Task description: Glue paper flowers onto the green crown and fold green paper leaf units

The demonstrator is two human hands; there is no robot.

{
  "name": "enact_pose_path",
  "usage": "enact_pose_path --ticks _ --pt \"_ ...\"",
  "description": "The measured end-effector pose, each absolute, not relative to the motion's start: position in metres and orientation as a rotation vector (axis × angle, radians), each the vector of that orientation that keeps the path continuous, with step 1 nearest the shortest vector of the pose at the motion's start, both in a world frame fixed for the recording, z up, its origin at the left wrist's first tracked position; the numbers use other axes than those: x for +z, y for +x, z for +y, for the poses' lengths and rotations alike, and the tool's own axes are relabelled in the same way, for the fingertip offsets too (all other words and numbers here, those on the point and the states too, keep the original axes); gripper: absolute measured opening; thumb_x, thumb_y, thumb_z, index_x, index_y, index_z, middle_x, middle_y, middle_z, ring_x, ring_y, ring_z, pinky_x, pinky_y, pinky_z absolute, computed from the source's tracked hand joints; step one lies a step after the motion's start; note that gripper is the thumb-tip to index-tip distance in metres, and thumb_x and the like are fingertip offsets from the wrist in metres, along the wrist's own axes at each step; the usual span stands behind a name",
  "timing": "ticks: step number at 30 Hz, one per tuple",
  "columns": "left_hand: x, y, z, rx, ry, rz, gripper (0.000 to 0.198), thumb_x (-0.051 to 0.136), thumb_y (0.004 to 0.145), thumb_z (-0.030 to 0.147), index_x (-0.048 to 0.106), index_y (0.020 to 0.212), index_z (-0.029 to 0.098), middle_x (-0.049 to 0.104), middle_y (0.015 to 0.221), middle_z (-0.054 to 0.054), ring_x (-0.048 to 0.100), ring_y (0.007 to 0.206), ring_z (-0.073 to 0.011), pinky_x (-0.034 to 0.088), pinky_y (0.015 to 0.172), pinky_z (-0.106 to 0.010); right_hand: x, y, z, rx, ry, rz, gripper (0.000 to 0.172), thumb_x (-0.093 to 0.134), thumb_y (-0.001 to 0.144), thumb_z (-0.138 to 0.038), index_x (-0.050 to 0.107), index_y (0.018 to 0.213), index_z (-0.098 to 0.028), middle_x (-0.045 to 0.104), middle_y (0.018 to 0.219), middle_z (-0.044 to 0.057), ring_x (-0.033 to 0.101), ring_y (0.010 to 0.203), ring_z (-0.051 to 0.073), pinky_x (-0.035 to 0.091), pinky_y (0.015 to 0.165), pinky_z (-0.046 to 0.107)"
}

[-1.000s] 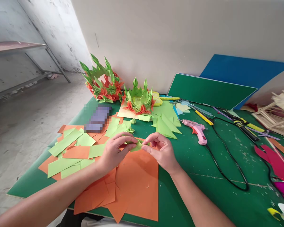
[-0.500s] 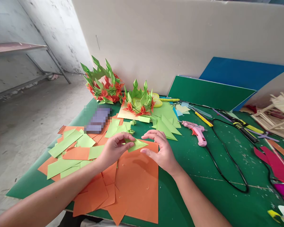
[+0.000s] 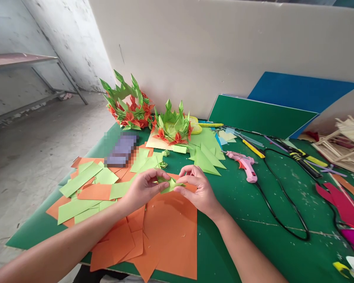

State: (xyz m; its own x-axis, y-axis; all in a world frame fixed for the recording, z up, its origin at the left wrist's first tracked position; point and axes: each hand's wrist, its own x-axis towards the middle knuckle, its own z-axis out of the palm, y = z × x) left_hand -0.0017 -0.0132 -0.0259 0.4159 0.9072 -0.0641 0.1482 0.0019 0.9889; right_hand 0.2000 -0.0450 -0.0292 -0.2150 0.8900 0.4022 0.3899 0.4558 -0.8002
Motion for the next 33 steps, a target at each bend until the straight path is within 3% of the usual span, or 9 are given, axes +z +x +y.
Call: enact_pose_path --ticks 8,16,25,33 --pt "-0.0279 0.0016 -0.0159 0.922 1.748 1.042 0.01 0.062 0.076 0.016 0.064 0.086 0.018 0.064 0.089 -0.004 0.059 0.073 -0.0119 0.051 0.068 -0.027 -0.0297 0.1929 -0.0467 0.651 -1.191 -1.842 0.01 0.064 0.088 -0.033 0.063 0.082 -0.026 0.052 0.085 0.003 0.054 0.086 0.019 0.047 0.08 0.034" --pt "-0.0311 0.0044 -0.0191 0.937 1.891 1.007 0.008 0.059 0.077 0.014 0.063 0.084 0.017 0.062 0.083 -0.004 0.057 0.071 -0.0121 0.049 0.064 -0.025 -0.029 0.1901 -0.0475 0.557 -1.225 -1.983 0.01 0.064 0.088 -0.029 0.062 0.08 -0.023 0.051 0.08 0.003 0.052 0.083 0.019 0.046 0.073 0.034" --pt "-0.0272 0.0044 -0.0183 0.788 1.784 0.967 0.01 0.059 0.083 0.02 0.067 0.087 0.017 0.065 0.092 -0.007 0.062 0.082 -0.0147 0.052 0.074 -0.028 -0.0319 0.1908 -0.047 0.474 -1.245 -2.083 0.014 0.062 0.088 -0.024 0.056 0.075 -0.021 0.053 0.08 0.004 0.05 0.083 0.02 0.045 0.07 0.033" --pt "-0.0267 0.0053 -0.013 0.752 1.597 0.995 0.017 0.065 0.081 0.033 0.067 0.083 0.016 0.068 0.087 -0.006 0.058 0.072 -0.0135 0.046 0.061 -0.024 -0.0323 0.19 -0.047 0.602 -1.23 -1.95 0.017 0.065 0.086 -0.03 0.053 0.077 -0.022 0.055 0.081 0.002 0.053 0.083 0.019 0.045 0.072 0.032"
